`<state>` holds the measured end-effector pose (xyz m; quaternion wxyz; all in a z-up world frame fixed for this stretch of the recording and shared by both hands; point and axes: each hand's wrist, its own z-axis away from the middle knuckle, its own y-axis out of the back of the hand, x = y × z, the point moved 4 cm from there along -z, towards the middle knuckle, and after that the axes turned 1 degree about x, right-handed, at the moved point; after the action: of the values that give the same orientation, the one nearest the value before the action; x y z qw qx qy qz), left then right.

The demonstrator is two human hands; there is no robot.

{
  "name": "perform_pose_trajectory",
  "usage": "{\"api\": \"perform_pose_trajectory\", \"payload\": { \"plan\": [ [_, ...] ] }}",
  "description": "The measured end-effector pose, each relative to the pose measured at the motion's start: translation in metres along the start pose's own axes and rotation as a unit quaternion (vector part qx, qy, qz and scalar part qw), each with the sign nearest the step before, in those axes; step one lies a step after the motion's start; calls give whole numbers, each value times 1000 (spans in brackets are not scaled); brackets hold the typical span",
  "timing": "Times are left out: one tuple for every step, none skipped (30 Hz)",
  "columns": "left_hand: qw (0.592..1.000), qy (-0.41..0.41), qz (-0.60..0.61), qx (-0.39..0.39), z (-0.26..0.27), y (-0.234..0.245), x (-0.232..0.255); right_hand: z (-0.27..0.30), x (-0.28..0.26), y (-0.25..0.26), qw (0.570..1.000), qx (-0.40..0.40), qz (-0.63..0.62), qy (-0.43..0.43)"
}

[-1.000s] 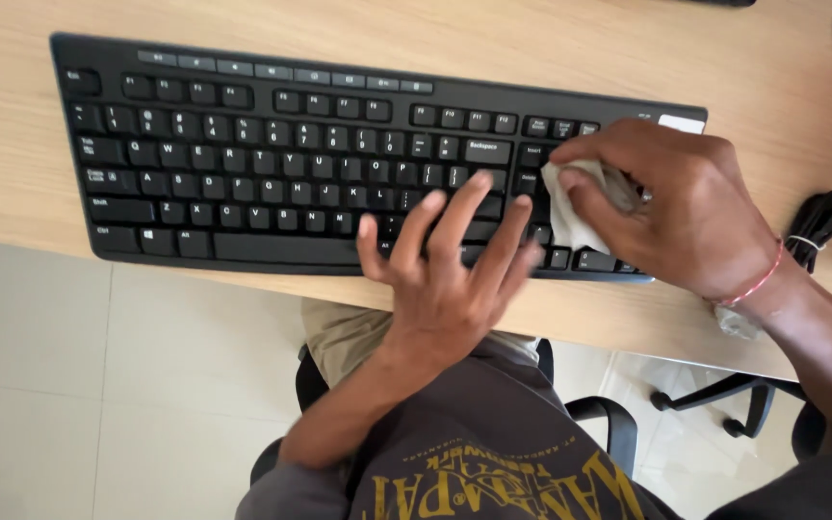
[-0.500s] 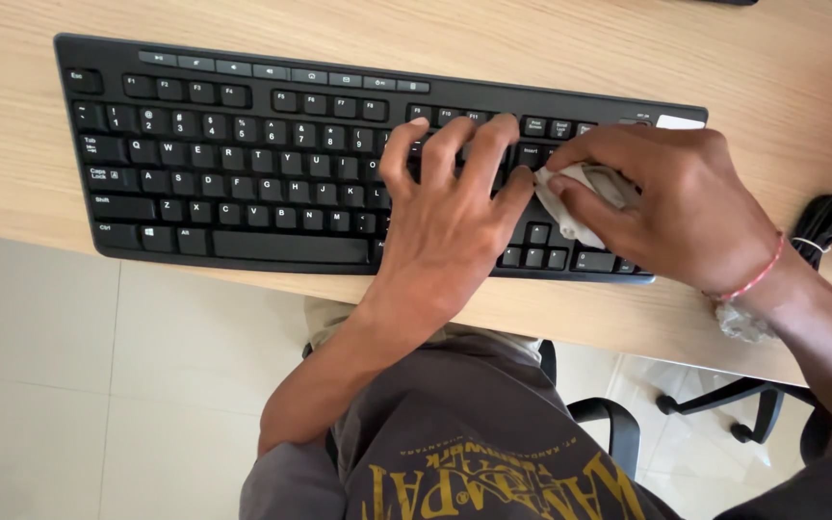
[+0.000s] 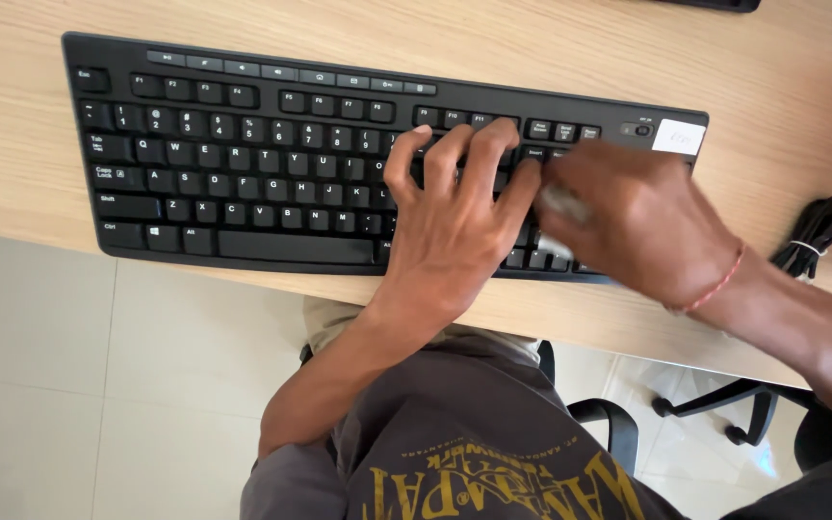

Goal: Cleaning a computer keyboard using a wet wipe.

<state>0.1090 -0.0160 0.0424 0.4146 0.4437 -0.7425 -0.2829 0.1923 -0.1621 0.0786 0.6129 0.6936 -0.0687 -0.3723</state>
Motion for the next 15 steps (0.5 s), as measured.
{"api": "perform_pose_trajectory", "payload": {
  "plan": [
    [1000,1,-1,0,0,0,0,-1,-2,1,1000,-1,0,1],
    [1000,3,-4,5,0,1,0,-2,-4,2,1000,2,-16,4],
    [1000,5,-8,10,-1,1,0,-2,-5,4,999,4,-31,7],
    [1000,4,-6,10,0,0,0,-7,-9,9,999,4,-31,5],
    [1000,6,-10,13,0,-1,1,-11,-12,15,1000,15,-16,6],
    [1000,8,-14,19,-1,-1,0,-16,-16,21,1000,26,0,9],
    [1000,7,-14,20,-1,0,1,-11,-11,16,1000,28,1,8],
    [1000,9,-13,17,-1,1,1,-6,-5,8,1000,6,-4,-3],
    [1000,10,-12,14,-1,2,1,-1,1,0,1000,-16,-9,-15],
    [1000,10,-13,15,-2,2,1,-1,-1,2,1000,-15,-8,-14],
    [1000,12,-15,12,-2,1,1,-1,-5,5,1000,-3,-23,11],
    [1000,13,-17,9,-2,1,2,0,-10,8,999,10,-37,34],
    [1000,13,-17,8,-2,0,2,-4,-12,11,999,10,-38,34],
    [1000,13,-20,15,-2,0,2,-9,-14,15,1000,13,-17,20],
    [999,13,-24,22,-2,1,2,-13,-16,18,1000,16,3,7]
  ]
}}
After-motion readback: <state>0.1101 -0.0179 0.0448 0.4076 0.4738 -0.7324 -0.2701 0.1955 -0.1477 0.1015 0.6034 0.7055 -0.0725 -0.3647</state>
